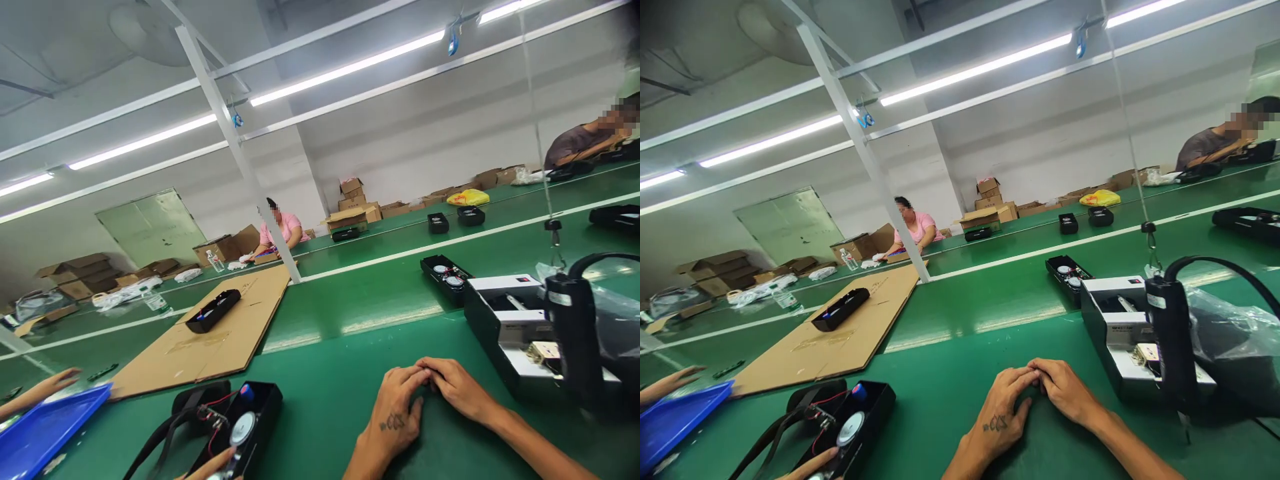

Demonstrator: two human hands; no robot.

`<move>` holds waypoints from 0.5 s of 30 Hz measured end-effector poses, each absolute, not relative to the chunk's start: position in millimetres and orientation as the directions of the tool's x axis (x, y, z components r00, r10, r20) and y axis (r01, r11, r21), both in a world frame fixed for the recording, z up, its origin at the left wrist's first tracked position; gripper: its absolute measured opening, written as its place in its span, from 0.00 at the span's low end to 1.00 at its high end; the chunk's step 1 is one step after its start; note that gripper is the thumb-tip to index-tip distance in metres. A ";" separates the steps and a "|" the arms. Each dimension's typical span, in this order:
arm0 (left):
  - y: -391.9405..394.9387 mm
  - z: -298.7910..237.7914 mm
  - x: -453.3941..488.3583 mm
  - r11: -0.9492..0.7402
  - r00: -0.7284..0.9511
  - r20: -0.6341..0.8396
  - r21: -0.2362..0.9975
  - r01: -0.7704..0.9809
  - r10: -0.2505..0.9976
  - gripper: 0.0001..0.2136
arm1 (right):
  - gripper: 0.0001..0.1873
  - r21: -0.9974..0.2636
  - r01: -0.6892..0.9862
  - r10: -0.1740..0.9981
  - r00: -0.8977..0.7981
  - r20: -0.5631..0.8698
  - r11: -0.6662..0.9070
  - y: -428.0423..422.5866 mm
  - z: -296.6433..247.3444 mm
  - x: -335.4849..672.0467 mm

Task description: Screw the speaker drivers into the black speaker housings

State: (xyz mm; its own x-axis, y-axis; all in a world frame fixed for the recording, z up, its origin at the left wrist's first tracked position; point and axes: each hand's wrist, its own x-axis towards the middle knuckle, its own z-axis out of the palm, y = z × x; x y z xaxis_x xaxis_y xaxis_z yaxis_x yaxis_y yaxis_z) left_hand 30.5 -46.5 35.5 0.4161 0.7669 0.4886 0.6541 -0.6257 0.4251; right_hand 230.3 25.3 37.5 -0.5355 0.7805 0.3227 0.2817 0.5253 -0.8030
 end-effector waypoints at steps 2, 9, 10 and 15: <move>-48.6 39.7 31.7 -0.595 0.401 0.465 0.415 0.689 0.789 0.17 | 0.20 -0.801 0.288 0.777 -0.547 0.311 0.524 26.8 35.0 231.9; -50.3 46.6 31.8 -0.554 0.424 0.385 0.340 0.760 0.820 0.16 | 0.23 -0.816 0.318 0.800 -0.539 0.263 0.483 40.5 14.1 240.3; -48.6 48.2 32.7 -0.568 0.443 0.383 0.331 0.754 0.811 0.16 | 0.23 -0.815 0.316 0.796 -0.544 0.264 0.486 42.1 12.4 241.1; -54.1 79.8 25.4 -0.594 0.461 0.418 0.280 0.755 0.783 0.25 | 0.25 -0.814 0.315 0.782 -0.572 0.248 0.488 42.2 15.6 242.0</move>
